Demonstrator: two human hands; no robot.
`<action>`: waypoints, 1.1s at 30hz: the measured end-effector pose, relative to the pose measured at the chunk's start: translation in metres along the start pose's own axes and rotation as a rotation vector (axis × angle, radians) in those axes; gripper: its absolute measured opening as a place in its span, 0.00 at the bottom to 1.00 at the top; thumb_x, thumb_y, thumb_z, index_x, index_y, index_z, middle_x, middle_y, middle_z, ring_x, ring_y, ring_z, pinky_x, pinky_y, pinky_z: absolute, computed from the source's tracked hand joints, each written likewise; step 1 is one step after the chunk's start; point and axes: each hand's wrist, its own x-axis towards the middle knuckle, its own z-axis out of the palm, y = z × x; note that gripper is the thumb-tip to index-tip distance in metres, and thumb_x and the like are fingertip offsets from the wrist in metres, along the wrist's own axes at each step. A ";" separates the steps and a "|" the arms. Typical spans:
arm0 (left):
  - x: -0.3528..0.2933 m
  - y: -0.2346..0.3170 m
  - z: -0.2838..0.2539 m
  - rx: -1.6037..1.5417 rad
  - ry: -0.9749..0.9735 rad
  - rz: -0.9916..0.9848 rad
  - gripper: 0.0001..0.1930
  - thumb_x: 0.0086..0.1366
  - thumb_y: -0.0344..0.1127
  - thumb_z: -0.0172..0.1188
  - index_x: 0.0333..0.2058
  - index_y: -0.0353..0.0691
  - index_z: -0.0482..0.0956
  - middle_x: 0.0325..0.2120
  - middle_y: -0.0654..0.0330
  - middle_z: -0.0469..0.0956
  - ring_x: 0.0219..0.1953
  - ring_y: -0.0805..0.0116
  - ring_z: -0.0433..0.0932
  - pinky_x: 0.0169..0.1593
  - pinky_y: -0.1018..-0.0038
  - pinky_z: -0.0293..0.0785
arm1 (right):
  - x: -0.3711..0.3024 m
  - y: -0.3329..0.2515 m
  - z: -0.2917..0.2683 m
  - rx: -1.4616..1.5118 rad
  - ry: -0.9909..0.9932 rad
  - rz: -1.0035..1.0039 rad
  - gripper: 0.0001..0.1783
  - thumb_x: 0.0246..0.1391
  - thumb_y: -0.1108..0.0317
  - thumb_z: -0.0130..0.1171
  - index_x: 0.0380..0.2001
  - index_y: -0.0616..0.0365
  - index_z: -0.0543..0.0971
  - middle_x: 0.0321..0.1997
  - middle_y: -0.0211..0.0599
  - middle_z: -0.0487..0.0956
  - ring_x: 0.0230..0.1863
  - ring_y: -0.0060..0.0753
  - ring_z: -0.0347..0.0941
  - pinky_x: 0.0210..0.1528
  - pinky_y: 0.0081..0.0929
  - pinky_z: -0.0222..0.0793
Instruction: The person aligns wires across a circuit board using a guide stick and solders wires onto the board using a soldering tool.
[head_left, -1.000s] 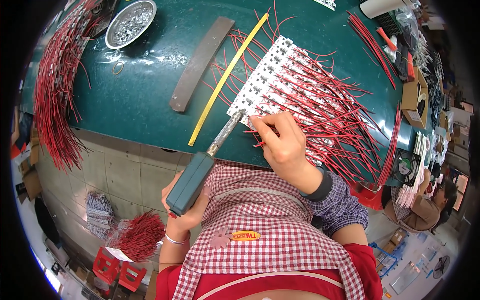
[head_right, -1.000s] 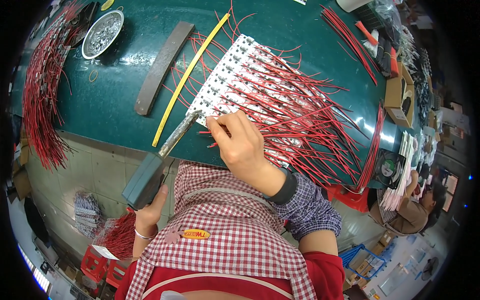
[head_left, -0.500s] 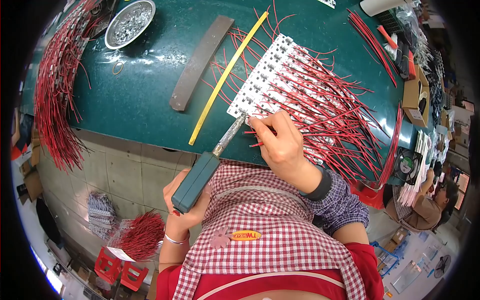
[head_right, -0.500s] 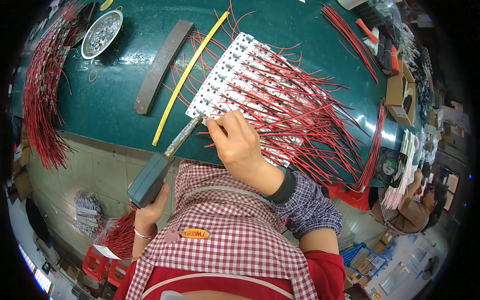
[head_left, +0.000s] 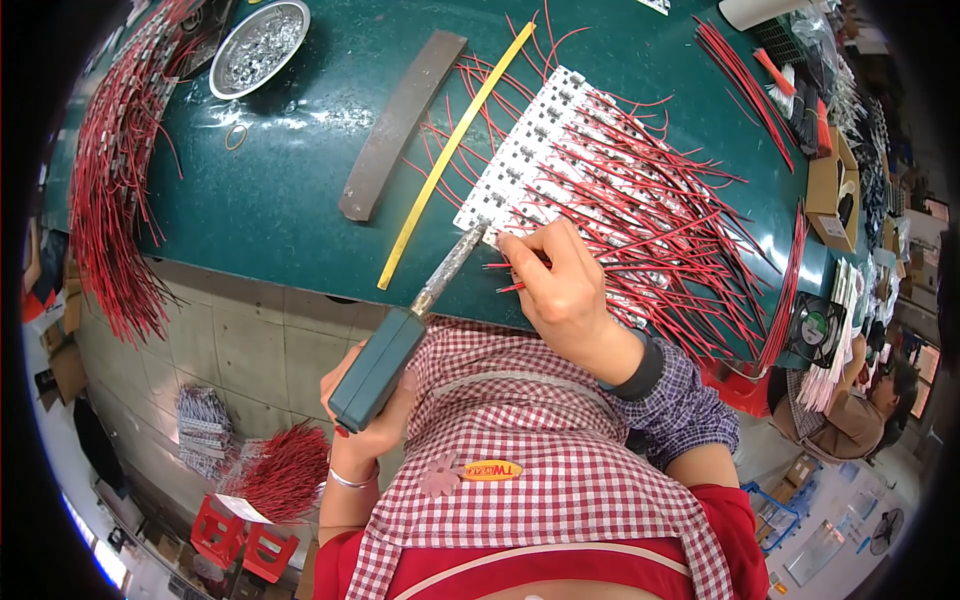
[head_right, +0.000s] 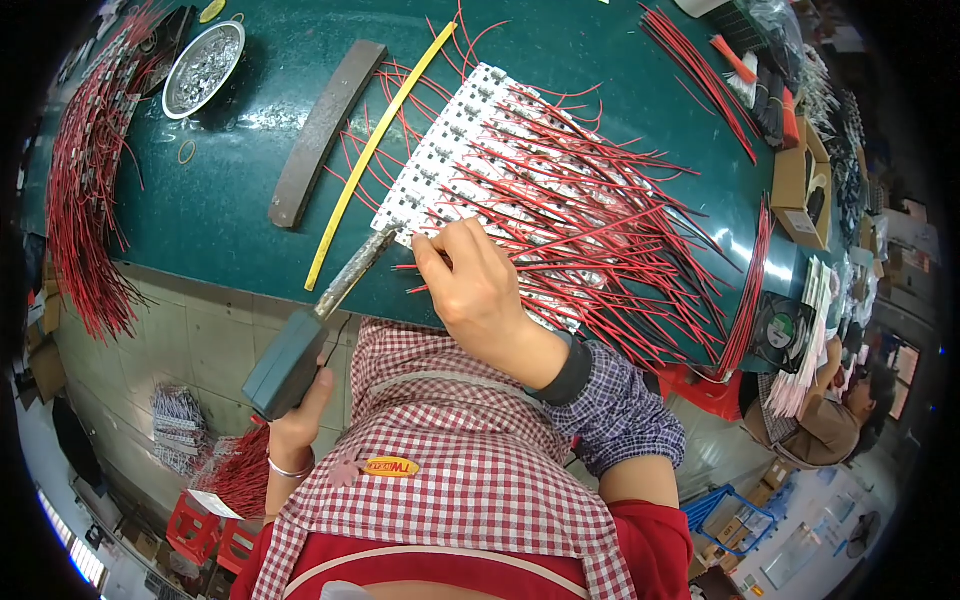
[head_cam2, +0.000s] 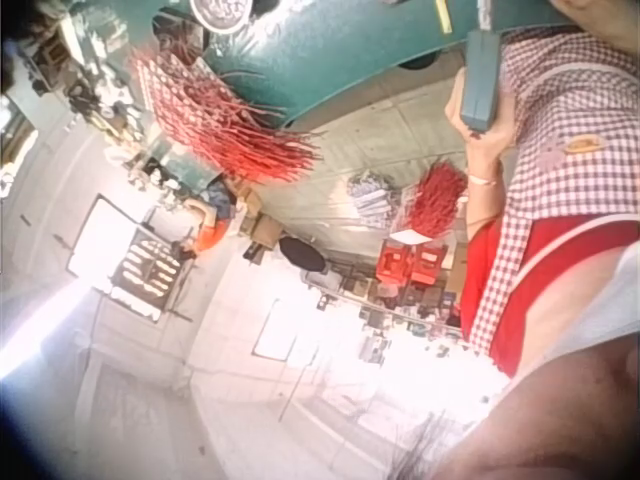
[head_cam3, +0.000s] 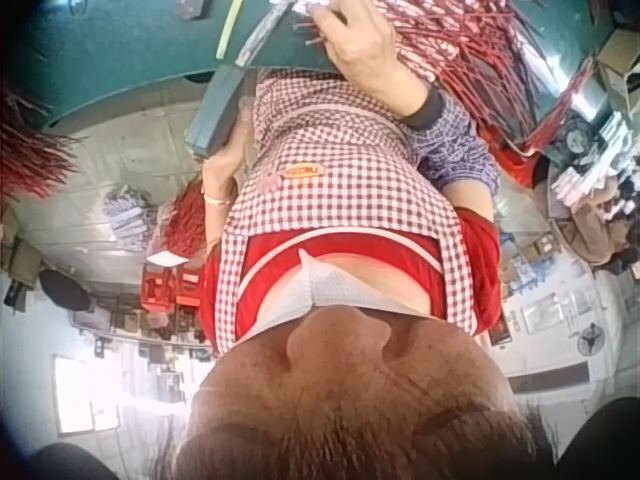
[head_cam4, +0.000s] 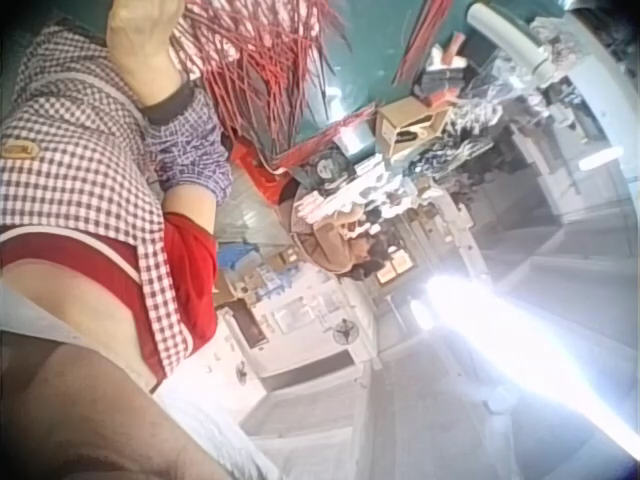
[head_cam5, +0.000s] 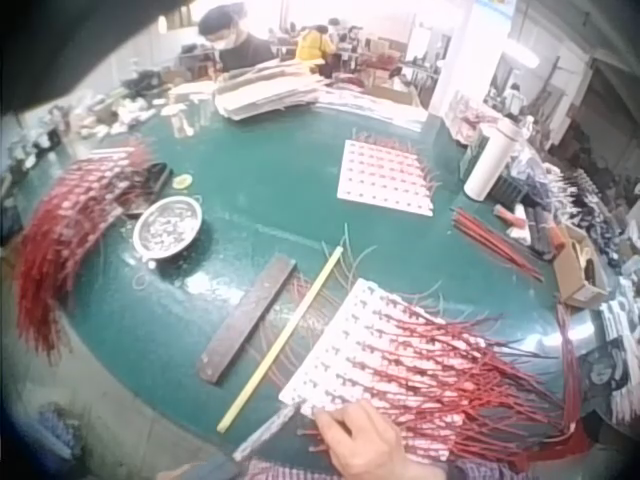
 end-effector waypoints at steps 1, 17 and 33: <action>-0.002 -0.003 -0.002 0.006 0.004 0.008 0.11 0.49 0.22 0.64 0.34 0.27 0.81 0.28 0.51 0.78 0.24 0.59 0.79 0.30 0.72 0.74 | 0.000 0.001 0.000 -0.002 0.008 -0.002 0.18 0.40 0.79 0.60 0.40 0.68 0.80 0.31 0.37 0.70 0.32 0.37 0.70 0.28 0.31 0.67; 0.009 0.014 -0.005 0.132 -0.062 0.093 0.09 0.48 0.20 0.63 0.31 0.28 0.79 0.27 0.52 0.77 0.23 0.60 0.78 0.28 0.72 0.73 | 0.001 -0.001 0.003 0.018 0.035 0.006 0.24 0.32 0.86 0.63 0.41 0.66 0.82 0.29 0.38 0.71 0.29 0.37 0.70 0.26 0.32 0.68; 0.012 0.003 -0.008 0.087 -0.073 0.084 0.10 0.45 0.20 0.63 0.30 0.29 0.79 0.25 0.54 0.75 0.21 0.61 0.76 0.26 0.73 0.70 | 0.002 0.000 0.005 -0.064 0.000 -0.107 0.18 0.40 0.77 0.59 0.39 0.74 0.79 0.31 0.40 0.68 0.32 0.38 0.67 0.29 0.30 0.67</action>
